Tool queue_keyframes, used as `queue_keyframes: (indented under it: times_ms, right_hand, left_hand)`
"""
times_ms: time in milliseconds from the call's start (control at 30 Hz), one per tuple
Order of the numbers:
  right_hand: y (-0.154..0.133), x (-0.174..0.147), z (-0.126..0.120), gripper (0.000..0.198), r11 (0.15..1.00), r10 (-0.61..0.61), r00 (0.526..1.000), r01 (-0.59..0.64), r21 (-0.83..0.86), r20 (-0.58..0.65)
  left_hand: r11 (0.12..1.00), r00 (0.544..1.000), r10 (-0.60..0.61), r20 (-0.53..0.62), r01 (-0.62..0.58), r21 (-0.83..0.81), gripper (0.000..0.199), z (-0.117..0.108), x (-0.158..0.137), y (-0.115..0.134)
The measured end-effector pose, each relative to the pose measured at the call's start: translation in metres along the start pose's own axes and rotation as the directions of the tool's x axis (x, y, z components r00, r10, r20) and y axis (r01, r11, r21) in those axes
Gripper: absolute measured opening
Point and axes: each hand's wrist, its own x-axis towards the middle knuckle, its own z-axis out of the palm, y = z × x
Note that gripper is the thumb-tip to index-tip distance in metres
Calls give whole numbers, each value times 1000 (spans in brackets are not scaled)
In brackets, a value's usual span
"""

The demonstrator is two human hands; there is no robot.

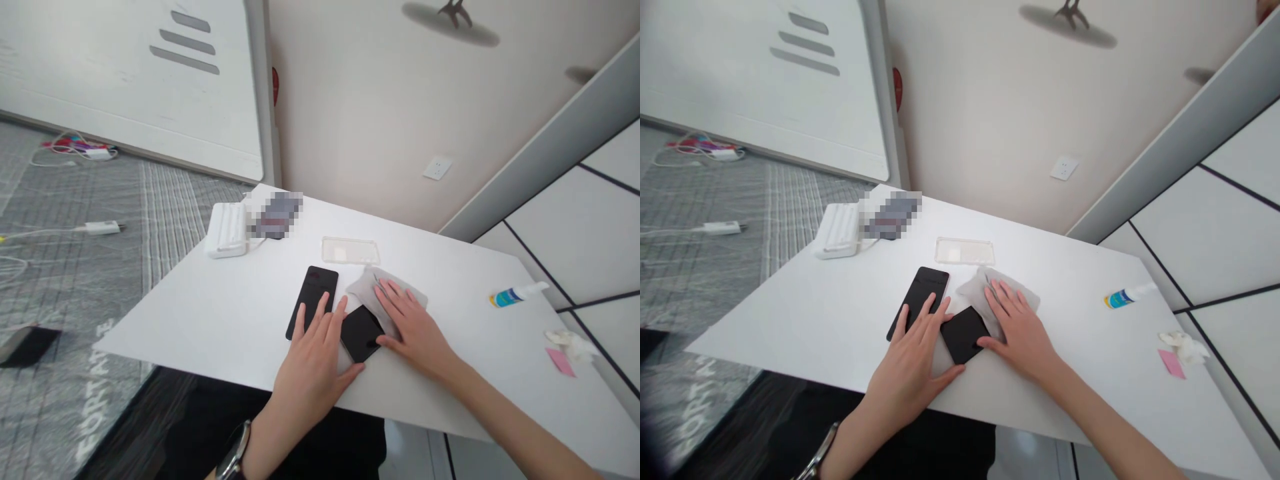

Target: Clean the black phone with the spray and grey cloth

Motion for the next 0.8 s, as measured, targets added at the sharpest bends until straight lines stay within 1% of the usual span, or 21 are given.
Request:
queue_keyframes:
  times_ms: [33, 100, 133, 167, 200, 233, 333, 400, 533, 633, 700, 800]
  right_hand:
    - [-5, 0, 1, 104, 999, -38, 999, 38, 16, 3]
    - [-19, -1, 3, 120, 982, -174, 984, 170, 81, 46]
    - [-24, -2, 3, 125, 968, -234, 969, 225, 111, 76]
    - [-25, -2, 3, 123, 958, -270, 957, 257, 128, 101]
    - [-23, 0, 1, 118, 959, -269, 957, 255, 125, 112]
    - [-16, 2, 0, 107, 968, -238, 965, 227, 107, 109]
    - [12, 13, -2, 71, 996, -72, 997, 70, 46, 26]
    - [24, 19, 1, 58, 998, -30, 999, 32, 58, -21]
    - [24, 22, 6, 50, 991, -55, 996, 63, 122, -69]
    - [21, 20, 7, 48, 983, -75, 991, 92, 156, -114]
    - [22, 19, 6, 46, 978, -92, 985, 118, 175, -149]
    - [23, 16, 4, 43, 968, -114, 971, 157, 198, -211]
  left_hand:
    - [1000, 1000, 5, -8, -5, 3, 100, 1, 0, 0]
    - [1000, 1000, 13, -21, -13, 12, 101, 2, 1, 0]
    - [1000, 1000, 13, -27, -13, 16, 102, 3, 1, 0]
    - [1000, 1000, 10, -28, -10, 19, 103, 3, 1, 0]
    - [1000, 1000, 5, -24, -4, 21, 102, 3, 0, 0]
    - [1000, 1000, 1, -16, -1, 23, 101, 2, 0, 0]
    - [1000, 1000, 3, 10, -3, 31, 94, -1, 0, 0]
    - [999, 1000, 2, 8, -2, 42, 86, -3, -1, 1]
    - [993, 998, -42, -39, 46, 111, 66, -4, -2, 3]
    - [984, 996, -47, -71, 58, 168, 61, -2, -1, 4]
    - [984, 996, -57, -70, 68, 165, 58, -1, 1, 5]
    - [992, 995, -82, -63, 88, 93, 51, 1, 3, 9]
